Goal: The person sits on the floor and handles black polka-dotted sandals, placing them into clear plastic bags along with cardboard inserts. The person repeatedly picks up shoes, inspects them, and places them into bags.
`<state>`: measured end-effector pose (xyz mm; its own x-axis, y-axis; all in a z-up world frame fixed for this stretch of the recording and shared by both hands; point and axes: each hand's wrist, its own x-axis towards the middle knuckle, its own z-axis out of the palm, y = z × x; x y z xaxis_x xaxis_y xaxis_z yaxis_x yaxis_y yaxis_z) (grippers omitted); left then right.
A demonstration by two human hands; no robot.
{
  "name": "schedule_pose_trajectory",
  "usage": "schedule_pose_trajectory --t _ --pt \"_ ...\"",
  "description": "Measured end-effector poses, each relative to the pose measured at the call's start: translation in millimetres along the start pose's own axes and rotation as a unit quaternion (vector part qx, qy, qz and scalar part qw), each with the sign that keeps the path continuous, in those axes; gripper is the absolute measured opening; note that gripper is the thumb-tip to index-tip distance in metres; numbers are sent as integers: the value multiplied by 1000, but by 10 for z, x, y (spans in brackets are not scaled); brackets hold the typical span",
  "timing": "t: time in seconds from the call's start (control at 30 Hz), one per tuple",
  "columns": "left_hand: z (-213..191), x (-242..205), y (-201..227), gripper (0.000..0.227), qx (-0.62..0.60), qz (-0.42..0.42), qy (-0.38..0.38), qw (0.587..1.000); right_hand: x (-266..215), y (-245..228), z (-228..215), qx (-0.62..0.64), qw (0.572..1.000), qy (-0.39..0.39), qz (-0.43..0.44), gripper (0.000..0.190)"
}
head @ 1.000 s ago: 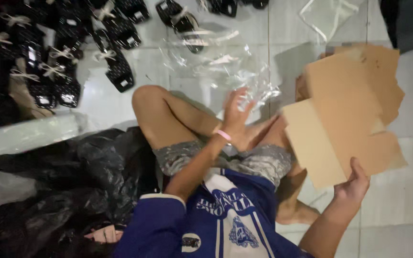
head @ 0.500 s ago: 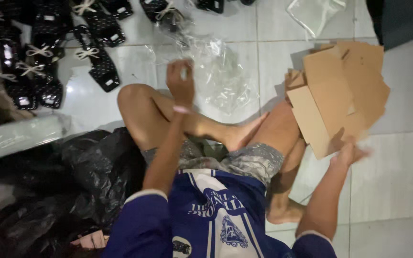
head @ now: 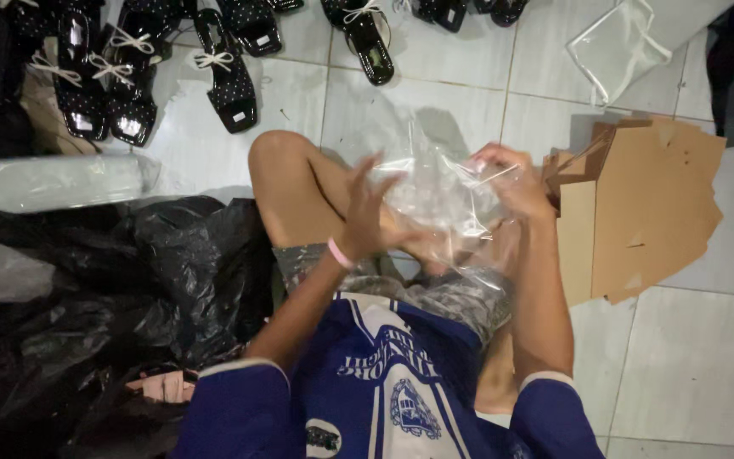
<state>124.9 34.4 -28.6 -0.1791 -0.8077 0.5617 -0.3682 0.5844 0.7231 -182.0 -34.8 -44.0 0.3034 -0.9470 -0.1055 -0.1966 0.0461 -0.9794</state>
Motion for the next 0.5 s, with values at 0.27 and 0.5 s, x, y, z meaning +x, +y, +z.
schedule_pose_trajectory --t 0.27,0.5 --pt "-104 1538 137 63 77 82 -289 951 70 -762 -134 49 998 -36 -11 31" --pt "-457 1464 -15 5 -13 11 -78 997 -240 -683 361 -160 980 -75 94 42"
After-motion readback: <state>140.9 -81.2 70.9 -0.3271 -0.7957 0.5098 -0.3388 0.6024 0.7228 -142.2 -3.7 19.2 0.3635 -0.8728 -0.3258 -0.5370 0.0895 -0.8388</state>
